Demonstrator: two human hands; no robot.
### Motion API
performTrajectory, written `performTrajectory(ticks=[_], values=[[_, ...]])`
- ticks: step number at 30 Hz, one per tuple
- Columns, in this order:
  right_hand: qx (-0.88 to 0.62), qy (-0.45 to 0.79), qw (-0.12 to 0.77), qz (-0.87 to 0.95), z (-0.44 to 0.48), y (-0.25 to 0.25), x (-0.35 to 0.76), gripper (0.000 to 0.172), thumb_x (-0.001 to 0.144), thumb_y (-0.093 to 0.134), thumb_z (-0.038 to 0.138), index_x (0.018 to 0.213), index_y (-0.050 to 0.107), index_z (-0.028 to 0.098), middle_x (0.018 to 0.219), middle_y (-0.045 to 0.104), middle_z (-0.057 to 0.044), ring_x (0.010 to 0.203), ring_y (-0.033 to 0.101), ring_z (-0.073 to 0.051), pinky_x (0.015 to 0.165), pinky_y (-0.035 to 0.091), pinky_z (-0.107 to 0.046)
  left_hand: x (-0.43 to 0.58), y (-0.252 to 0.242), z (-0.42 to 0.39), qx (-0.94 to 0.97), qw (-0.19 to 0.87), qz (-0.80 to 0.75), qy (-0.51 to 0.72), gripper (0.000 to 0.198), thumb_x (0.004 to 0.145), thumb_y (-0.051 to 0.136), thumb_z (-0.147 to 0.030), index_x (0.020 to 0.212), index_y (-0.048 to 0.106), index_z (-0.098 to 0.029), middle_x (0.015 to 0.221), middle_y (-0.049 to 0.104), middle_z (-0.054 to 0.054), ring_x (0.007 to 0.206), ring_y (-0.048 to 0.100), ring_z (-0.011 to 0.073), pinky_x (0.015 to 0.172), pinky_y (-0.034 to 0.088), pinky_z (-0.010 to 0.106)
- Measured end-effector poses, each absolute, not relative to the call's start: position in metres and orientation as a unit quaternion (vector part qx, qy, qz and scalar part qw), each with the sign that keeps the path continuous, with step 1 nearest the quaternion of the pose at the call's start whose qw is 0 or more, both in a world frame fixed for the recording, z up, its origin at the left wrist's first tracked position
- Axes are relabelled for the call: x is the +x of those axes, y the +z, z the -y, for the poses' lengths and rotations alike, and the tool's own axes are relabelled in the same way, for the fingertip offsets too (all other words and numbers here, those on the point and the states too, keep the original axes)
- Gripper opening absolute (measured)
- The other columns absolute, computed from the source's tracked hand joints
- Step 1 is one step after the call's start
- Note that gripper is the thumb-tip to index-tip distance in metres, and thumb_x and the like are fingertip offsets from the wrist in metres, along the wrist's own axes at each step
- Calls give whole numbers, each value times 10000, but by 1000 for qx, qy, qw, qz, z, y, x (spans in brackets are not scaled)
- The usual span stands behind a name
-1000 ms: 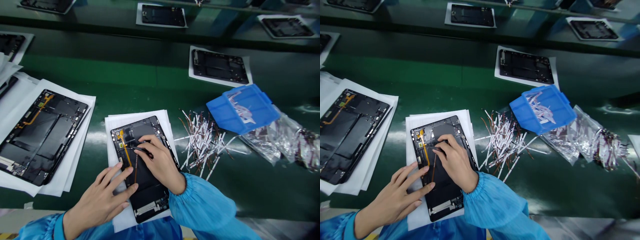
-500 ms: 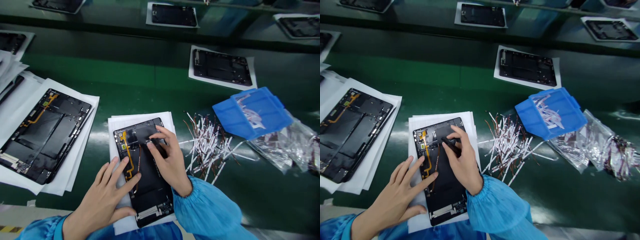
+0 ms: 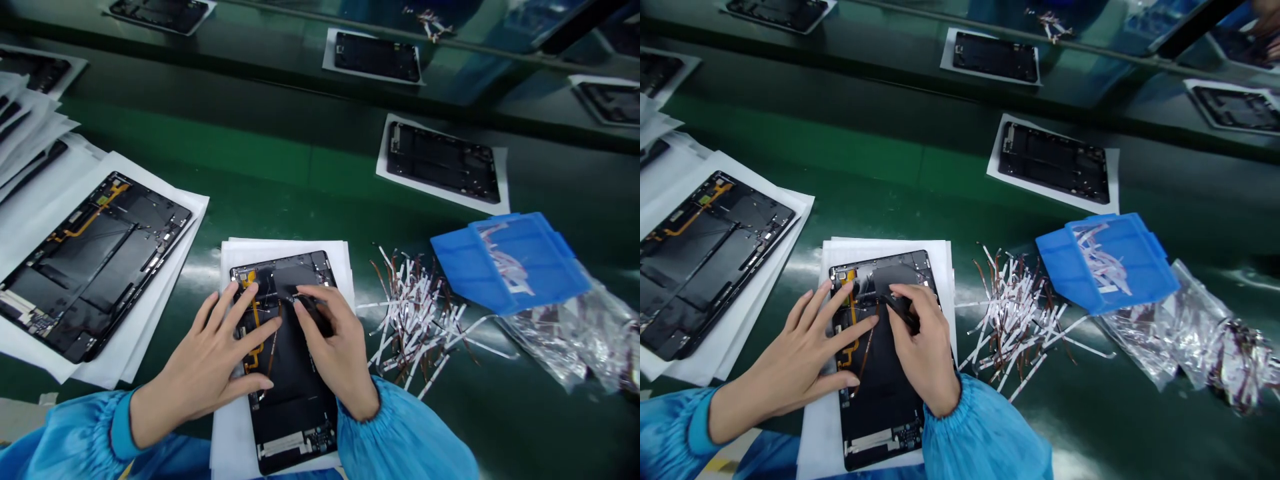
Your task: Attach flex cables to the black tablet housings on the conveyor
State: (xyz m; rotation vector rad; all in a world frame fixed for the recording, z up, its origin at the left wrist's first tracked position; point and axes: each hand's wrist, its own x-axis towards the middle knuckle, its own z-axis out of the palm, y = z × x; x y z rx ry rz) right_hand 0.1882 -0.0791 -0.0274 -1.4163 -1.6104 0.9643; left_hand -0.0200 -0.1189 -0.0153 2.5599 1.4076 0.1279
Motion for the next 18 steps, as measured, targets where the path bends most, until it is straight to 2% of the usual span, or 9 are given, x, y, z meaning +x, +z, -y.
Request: performTrajectory(ticks=[3, 8, 13, 18], values=[[-554, 374, 381, 639, 78, -28, 187, 218, 928, 569, 148, 1104, 648, 249, 1081, 655, -46, 1026, 641, -175, 861, 540, -306, -18, -19, 117, 863, 119, -489, 51, 694, 905, 622, -532, 1520, 363, -342, 1668, 0, 134, 1486, 147, 473, 1138, 244, 641], [-544, 354, 366, 667, 77, -24, 190, 158, 938, 552, 171, 1031, 658, 243, 1041, 657, -57, 972, 659, -193, 841, 563, -339, -14, -17, 115, 855, 142, -496, 52, 582, 986, 533, -369, 1532, 336, -319, 1659, 44, 152, 1505, 115, 429, 1143, 263, 632], [-558, 265, 299, 727, 72, -14, 200, 207, 945, 567, 220, 1130, 655, 241, 1080, 639, -76, 989, 663, -226, 865, 566, -373, -17, -17, 110, 849, 167, -496, 70, 517, 1004, 498, -356, 1506, 377, -324, 1658, 46, 129, 1508, 85, 434, 1138, 267, 645], [-570, 242, 203, 759, 67, -13, 201, 212, 938, 578, 249, 1125, 669, 211, 1102, 614, -97, 957, 670, -264, 813, 580, -415, -16, -12, 132, 807, 172, -542, 158, 647, 991, 502, -382, 1561, 240, -226, 1654, 11, 155, 1510, 74, 416, 1134, 302, 623]])
